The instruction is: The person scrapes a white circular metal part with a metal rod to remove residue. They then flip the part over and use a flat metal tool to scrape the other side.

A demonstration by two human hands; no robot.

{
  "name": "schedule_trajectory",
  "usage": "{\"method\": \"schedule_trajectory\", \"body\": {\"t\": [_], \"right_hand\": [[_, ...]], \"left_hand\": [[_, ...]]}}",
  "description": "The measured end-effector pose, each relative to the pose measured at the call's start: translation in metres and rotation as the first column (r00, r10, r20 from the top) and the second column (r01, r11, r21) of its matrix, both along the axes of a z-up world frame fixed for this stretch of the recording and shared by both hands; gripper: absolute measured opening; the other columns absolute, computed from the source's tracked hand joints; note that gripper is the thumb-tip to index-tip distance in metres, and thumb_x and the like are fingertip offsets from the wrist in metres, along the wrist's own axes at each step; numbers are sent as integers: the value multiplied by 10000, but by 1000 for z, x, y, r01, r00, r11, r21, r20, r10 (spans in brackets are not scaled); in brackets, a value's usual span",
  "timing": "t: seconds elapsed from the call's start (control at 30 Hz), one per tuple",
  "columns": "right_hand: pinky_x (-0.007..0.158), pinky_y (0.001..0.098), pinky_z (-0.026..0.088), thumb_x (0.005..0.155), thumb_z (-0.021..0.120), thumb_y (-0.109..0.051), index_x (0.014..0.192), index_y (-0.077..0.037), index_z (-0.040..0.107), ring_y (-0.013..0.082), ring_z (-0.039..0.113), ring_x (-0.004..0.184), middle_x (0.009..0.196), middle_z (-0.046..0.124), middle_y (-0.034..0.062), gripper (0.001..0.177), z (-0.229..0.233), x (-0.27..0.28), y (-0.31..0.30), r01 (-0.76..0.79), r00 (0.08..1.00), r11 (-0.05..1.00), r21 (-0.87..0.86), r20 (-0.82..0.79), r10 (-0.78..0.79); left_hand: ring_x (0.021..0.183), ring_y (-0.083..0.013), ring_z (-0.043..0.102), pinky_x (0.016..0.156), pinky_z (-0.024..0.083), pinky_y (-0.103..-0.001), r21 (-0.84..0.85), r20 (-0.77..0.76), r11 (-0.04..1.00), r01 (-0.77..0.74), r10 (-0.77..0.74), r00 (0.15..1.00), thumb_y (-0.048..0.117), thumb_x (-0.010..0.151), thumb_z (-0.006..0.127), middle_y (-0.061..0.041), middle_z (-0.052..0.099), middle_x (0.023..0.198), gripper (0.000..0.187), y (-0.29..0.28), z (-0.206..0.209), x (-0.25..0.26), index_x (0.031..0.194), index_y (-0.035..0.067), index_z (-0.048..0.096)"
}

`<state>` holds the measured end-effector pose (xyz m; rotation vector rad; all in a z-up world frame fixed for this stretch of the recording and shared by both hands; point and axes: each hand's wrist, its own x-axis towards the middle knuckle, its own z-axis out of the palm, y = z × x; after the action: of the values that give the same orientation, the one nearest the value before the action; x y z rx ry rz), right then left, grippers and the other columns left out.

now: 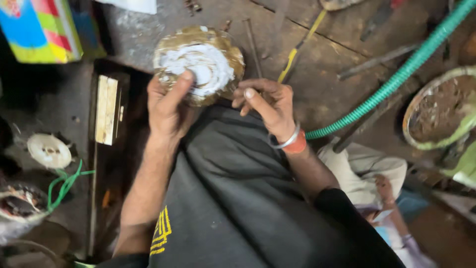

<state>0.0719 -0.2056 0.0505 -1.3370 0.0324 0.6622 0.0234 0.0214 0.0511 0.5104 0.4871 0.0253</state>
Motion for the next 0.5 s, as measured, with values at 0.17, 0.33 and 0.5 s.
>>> {"method": "schedule_trajectory", "body": {"t": [0.17, 0.33, 0.5], "right_hand": [[691, 287, 599, 1064, 664, -81, 1158, 86, 685, 179, 728, 835, 1006, 742, 148, 192, 9, 3, -35, 339, 925, 921, -193, 246, -289], [676, 280, 611, 1064, 664, -90, 1144, 65, 680, 168, 741, 815, 995, 754, 132, 176, 29, -4, -76, 634, 758, 752, -180, 337, -558], [668, 264, 600, 1053, 672, -94, 1169, 65, 678, 149, 720, 795, 990, 750, 120, 197, 53, -36, -77, 778, 618, 606, -166, 373, -692]], "left_hand": [[1285, -294, 631, 1125, 506, -528, -55, -43, 995, 88, -90, 995, 57, 978, 690, -131, 635, 1364, 505, 9, 0, 17, 1450, 16, 518], [1374, -305, 576, 1275, 393, -514, -218, 10, 934, 284, -289, 957, 81, 996, 648, -154, 614, 1430, 549, -4, -7, 40, 1513, -16, 492], [1400, -335, 571, 1274, 390, -551, -257, 91, 793, 552, -549, 831, 60, 971, 638, -165, 601, 1459, 581, -28, -3, 53, 1524, -9, 475]]}}
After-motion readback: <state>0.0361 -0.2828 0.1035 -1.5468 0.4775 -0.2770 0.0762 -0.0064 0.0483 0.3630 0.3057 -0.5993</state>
